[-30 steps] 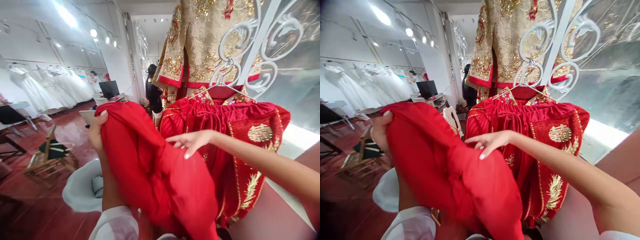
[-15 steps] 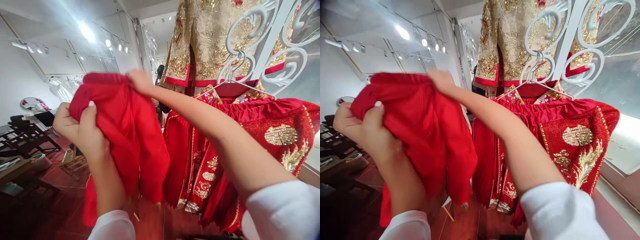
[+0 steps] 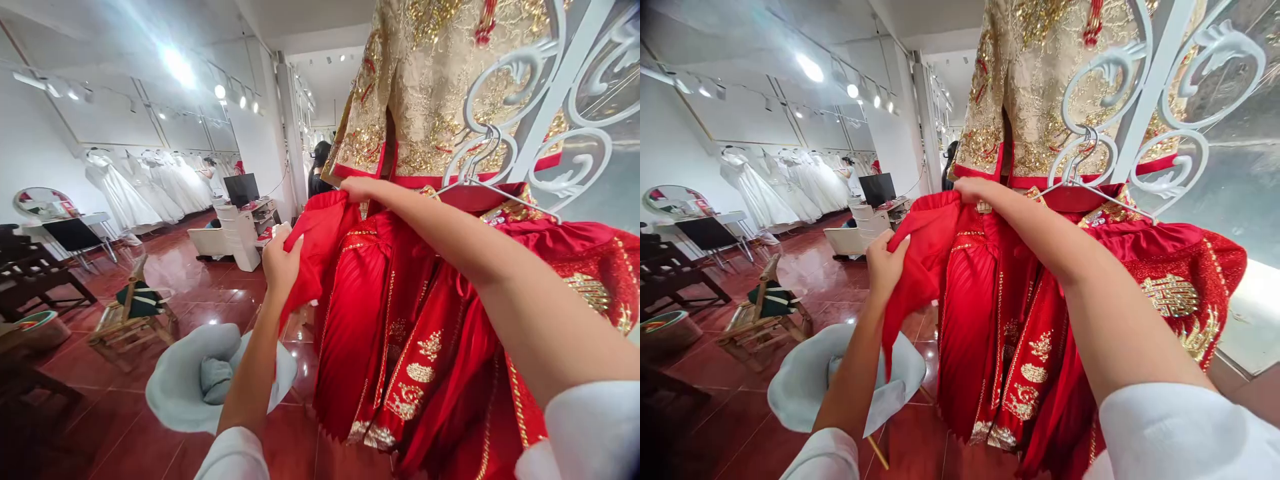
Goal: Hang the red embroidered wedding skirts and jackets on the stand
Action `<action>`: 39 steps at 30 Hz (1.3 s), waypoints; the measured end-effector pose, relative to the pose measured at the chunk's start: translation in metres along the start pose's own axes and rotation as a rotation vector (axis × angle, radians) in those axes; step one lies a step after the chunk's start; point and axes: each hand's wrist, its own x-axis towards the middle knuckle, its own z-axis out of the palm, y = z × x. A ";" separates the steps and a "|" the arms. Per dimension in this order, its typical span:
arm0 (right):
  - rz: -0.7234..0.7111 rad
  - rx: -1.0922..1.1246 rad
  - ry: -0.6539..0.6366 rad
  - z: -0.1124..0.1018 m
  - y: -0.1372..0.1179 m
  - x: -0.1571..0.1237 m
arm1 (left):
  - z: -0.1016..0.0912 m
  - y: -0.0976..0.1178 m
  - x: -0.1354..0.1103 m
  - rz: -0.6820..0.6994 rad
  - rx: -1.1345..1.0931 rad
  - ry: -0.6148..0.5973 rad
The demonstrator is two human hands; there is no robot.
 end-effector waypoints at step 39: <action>0.100 -0.148 0.499 -0.019 0.044 -0.171 | 0.050 0.005 0.011 -0.029 -0.209 -0.648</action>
